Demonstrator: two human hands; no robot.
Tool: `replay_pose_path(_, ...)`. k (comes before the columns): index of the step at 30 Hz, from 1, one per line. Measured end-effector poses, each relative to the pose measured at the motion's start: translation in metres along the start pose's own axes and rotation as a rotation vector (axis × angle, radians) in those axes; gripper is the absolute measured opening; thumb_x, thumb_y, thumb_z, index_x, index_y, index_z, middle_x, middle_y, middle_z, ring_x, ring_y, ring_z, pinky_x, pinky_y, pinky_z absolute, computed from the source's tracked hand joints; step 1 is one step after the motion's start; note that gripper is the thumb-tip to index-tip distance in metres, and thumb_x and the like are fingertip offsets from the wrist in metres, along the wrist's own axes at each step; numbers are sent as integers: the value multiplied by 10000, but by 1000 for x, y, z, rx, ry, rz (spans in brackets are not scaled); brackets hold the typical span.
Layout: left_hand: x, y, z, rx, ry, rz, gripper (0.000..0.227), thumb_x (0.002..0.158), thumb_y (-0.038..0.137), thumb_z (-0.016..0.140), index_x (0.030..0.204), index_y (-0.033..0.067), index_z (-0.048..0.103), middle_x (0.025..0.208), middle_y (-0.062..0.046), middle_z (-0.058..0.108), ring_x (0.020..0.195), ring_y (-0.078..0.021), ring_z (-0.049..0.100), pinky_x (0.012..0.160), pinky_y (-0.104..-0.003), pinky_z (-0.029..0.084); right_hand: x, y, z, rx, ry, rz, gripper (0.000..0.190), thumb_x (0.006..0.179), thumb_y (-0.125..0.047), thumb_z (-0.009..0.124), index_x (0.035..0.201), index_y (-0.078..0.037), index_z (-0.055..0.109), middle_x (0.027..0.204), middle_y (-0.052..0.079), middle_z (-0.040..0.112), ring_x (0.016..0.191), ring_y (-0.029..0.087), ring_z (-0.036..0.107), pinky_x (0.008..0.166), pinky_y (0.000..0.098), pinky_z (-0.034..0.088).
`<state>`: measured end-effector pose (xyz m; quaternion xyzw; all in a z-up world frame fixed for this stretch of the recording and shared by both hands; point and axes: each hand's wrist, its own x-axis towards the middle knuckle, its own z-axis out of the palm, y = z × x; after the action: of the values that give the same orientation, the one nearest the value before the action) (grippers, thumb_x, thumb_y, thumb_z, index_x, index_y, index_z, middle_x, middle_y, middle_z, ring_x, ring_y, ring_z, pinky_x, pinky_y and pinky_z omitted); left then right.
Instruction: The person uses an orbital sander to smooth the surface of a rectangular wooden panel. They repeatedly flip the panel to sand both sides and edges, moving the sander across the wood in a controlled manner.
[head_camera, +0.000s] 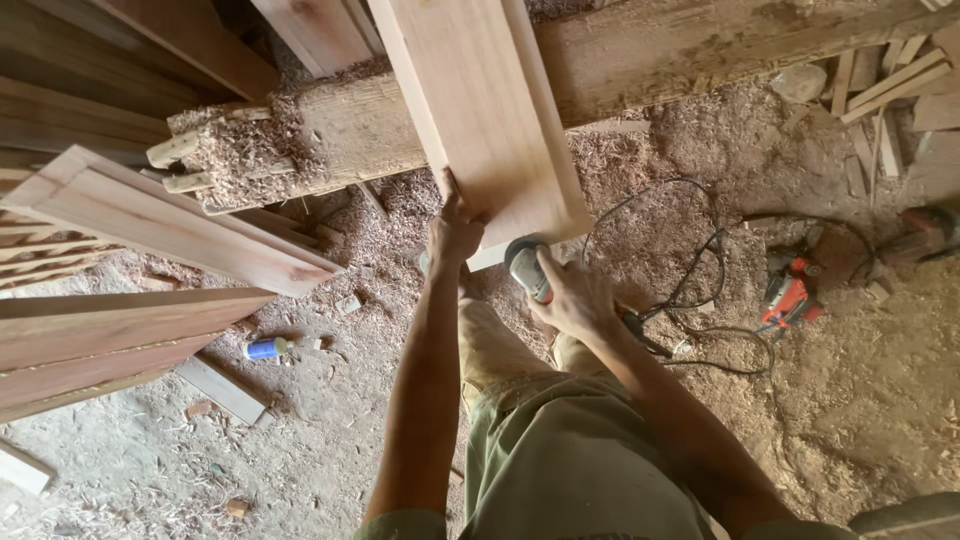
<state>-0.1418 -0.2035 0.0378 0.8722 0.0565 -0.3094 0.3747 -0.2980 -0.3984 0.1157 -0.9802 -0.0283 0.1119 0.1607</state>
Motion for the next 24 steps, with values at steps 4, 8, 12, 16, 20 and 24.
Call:
replay_pose_path(4, -3, 12, -7, 33, -36, -124, 1030, 936, 334, 716, 1645, 289, -30, 1397, -124, 648, 423, -51, 376, 347, -219, 315, -11, 39, -16, -24, 63, 99, 739, 847, -460, 807, 1409, -114, 476, 841, 177, 730, 550, 235, 681, 461, 391, 581)
replay_pose_path(8, -9, 14, -7, 24, 3, -74, 1020, 937, 362, 703, 1650, 275, -21, 1361, -75, 714, 448, -42, 387, 356, -212, 325, -27, 74, -29, 70, 132, 210, 729, 894, -471, 780, 1453, -123, 467, 828, 150, 735, 515, 224, 679, 455, 344, 579)
replay_pose_path(12, -6, 13, -7, 49, 1, -93, 1007, 942, 337, 714, 1647, 281, -2, 1342, -102, 693, 459, -59, 409, 352, -221, 336, -53, 86, -39, 33, 96, 316, 777, 853, -470, 799, 1446, -106, 451, 833, 153, 736, 506, 219, 675, 423, 342, 572)
replay_pose_path(16, -9, 12, -5, 69, 17, -79, 1008, 930, 334, 729, 1650, 290, 26, 1279, -101, 734, 495, -41, 489, 366, -213, 376, -54, 67, -31, 106, 191, 158, 727, 879, -442, 800, 1429, -107, 464, 867, 138, 741, 545, 205, 685, 457, 332, 587)
replay_pose_path(20, -8, 14, -9, 89, 2, -91, 1039, 930, 357, 727, 1655, 272, -12, 1249, -119, 745, 482, -98, 470, 363, -248, 352, -28, 34, -18, 44, 180, 11, 736, 840, -409, 826, 1387, -67, 471, 901, 168, 742, 566, 214, 693, 439, 351, 573)
replay_pose_path(24, -3, 4, -5, 44, 5, -88, 1027, 923, 358, 736, 1652, 306, 15, 1285, -131, 726, 488, -31, 492, 367, -193, 400, -16, 32, -17, 55, 84, 129, 756, 821, -412, 833, 1398, -82, 471, 886, 198, 733, 537, 234, 690, 439, 360, 581)
